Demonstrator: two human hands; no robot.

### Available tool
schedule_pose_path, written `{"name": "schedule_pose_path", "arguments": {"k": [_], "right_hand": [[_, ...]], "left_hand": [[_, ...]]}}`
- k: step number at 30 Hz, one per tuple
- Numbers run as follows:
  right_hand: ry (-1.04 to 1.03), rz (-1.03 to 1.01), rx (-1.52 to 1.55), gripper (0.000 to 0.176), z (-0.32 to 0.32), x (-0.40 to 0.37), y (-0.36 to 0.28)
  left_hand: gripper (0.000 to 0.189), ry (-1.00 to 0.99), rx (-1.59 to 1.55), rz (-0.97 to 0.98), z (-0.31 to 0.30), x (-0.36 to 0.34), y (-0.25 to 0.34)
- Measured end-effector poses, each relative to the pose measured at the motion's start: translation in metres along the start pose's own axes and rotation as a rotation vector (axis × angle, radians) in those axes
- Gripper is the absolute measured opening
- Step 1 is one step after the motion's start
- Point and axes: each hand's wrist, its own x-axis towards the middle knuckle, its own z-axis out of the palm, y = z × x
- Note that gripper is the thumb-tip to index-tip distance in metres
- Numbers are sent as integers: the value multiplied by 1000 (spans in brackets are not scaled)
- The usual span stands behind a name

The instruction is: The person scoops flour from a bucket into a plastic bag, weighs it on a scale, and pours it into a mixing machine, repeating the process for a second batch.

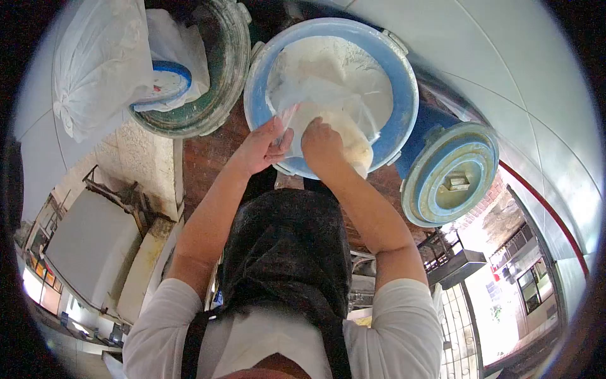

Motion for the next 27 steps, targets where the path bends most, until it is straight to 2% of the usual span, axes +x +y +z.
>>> {"name": "schedule_pose_path", "arguments": {"k": [3,5,6,7,9,11,13,15,17,19,20,21,23,24,25,27], "right_hand": [[-45,-27,-37,54,-41,-14,1],[90,-70,-133,50,-59,-19,30],[89,-66,-136,50,-64,-16,45],[130,25,-76,45,-68,-3,63],[183,143,-28,34,-72,28,84],[181,184,-54,27,-55,68,104],[94,191,-99,24,-5,115,126],[9,188,-121,24,54,153,136],[74,150,-136,22,111,188,136],[22,202,-76,28,150,224,135],[-33,255,-19,34,157,233,127],[-30,250,-7,34,161,239,125],[-33,287,137,45,157,244,130],[31,264,203,52,170,241,140],[24,264,201,52,183,229,148],[315,145,218,49,205,215,171]], "left_hand": [[63,12,20,-19,-2,-5,-3],[60,13,-40,-36,0,-11,-12],[56,20,-96,-56,0,-16,-20],[56,18,-96,-53,0,-20,-32],[53,5,249,-213,-2,-34,-63],[56,-66,755,-109,3,-50,-97],[78,-186,948,-35,8,-66,-117],[65,-212,901,-233,31,-72,-105],[71,-244,826,-233,36,-69,-109],[59,-212,810,-272,28,-64,-122],[47,-151,707,-225,27,-64,-125],[47,-141,714,-229,19,-63,-126],[48,-121,680,-283,7,-65,-127],[39,-70,572,-166,2,-67,-137],[39,-70,566,-170,-2,-72,-145],[33,-8,85,-190,-5,-68,-136]]}}
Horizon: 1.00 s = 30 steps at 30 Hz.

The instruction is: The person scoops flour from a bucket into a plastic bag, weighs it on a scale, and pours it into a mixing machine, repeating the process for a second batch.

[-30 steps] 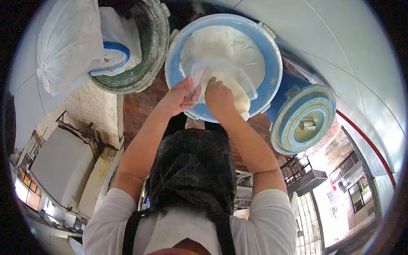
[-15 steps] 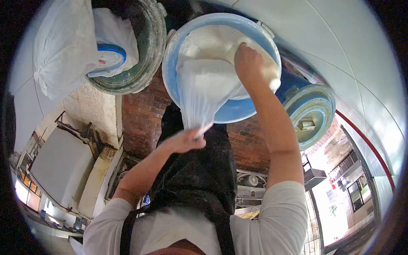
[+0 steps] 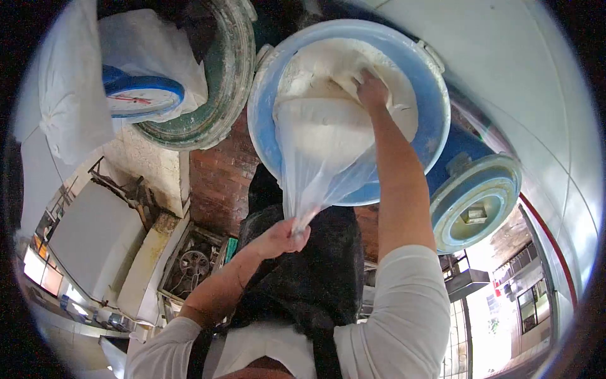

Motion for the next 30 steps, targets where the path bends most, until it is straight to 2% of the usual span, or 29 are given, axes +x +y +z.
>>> {"name": "schedule_pose_path", "arguments": {"k": [1,2,4,6,9,12,14,16,17,18,20,22,23,25,28,30], "right_hand": [[36,22,128,46,-3,-10,13],[71,45,256,44,-11,-23,20],[48,74,294,40,-62,-50,6],[23,111,331,36,-106,-79,-4],[152,104,288,32,-164,-116,-17],[75,154,364,34,-229,-151,-29],[48,11,331,35,-270,-172,-41],[-2,-49,321,34,-314,-189,-68],[-47,-111,311,33,-326,-190,-81],[-48,-116,307,33,-330,-189,-94],[-250,-93,122,34,-328,-186,-124],[-274,-237,73,35,-287,-176,-142],[-273,-241,74,35,-287,-174,-164],[-344,-202,-135,28,-293,-169,-205],[-338,-228,-231,23,-284,-172,-204],[-283,-214,-246,22,-305,-176,-208]], "left_hand": [[41,26,-48,-49,-6,0,4],[41,23,-47,-40,-7,-1,14],[71,47,-286,104,-6,-1,38],[70,20,-344,149,-5,2,65],[68,-15,-415,226,-13,12,95],[62,-32,-446,283,-24,28,127],[58,-35,-468,300,-30,35,145],[52,-92,-427,304,-28,42,162],[60,-65,-346,297,-24,43,168],[60,-67,-350,302,-22,44,168],[61,-92,-298,275,-19,45,169],[61,-67,-309,255,-18,42,163],[61,-40,-318,238,-19,40,160],[60,-54,-311,223,-25,35,154],[59,-91,-310,211,-29,33,140],[59,-91,-327,211,-33,28,134]]}}
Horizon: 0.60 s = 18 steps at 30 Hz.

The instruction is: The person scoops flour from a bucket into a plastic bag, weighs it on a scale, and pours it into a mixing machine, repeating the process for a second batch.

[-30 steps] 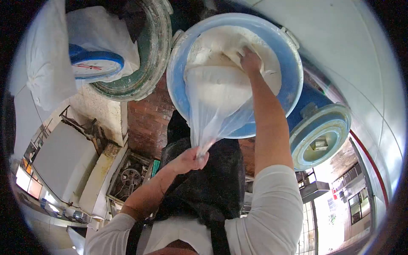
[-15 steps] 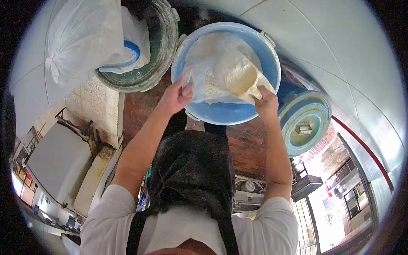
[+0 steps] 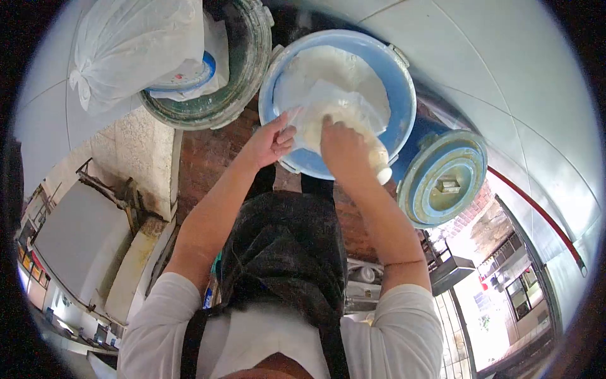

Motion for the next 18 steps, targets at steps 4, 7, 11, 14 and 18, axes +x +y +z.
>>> {"name": "schedule_pose_path", "arguments": {"k": [4,7,11,14,18], "right_hand": [[32,166,64,22,-33,10,36],[136,219,-10,21,-21,45,63],[182,190,-8,20,62,125,109],[151,74,-159,22,145,178,137],[-70,151,-71,23,222,224,146]], "left_hand": [[52,60,61,-33,6,-15,-8],[48,201,218,-98,4,-33,-38],[53,136,593,-27,5,-54,-98],[60,61,845,-83,20,-67,-108],[33,27,776,-136,5,-66,-126]]}}
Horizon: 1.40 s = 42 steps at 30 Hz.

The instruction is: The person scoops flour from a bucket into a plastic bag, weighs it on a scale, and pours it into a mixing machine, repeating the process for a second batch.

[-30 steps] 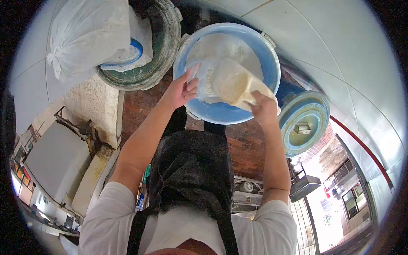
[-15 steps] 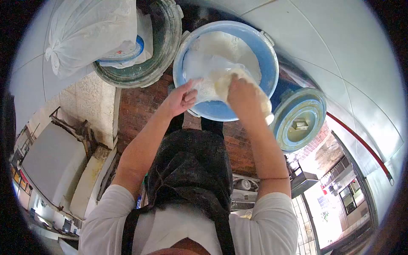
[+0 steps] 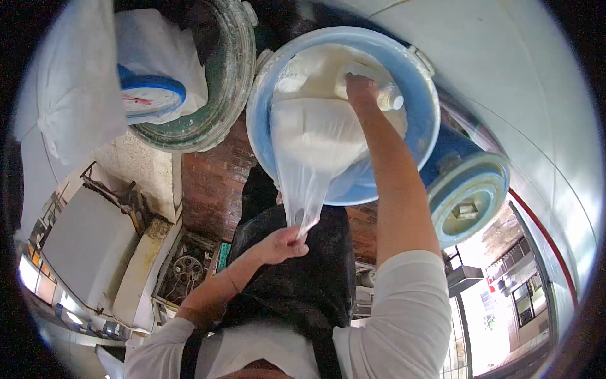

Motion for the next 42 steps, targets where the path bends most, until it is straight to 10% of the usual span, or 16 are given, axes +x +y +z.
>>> {"name": "schedule_pose_path", "arguments": {"k": [8,19,24,31,42], "right_hand": [[28,9,268,41,60,28,27],[279,-71,659,40,-102,-173,83],[233,-205,554,39,-219,-265,51],[-59,-239,209,31,-224,-256,-68],[67,-157,303,37,-261,-219,-20]], "left_hand": [[58,68,-588,-22,-7,9,-7],[54,193,-952,237,-72,54,92],[53,116,-870,254,-86,70,113],[50,113,-781,222,-78,63,112],[50,80,-731,91,-48,26,44]]}}
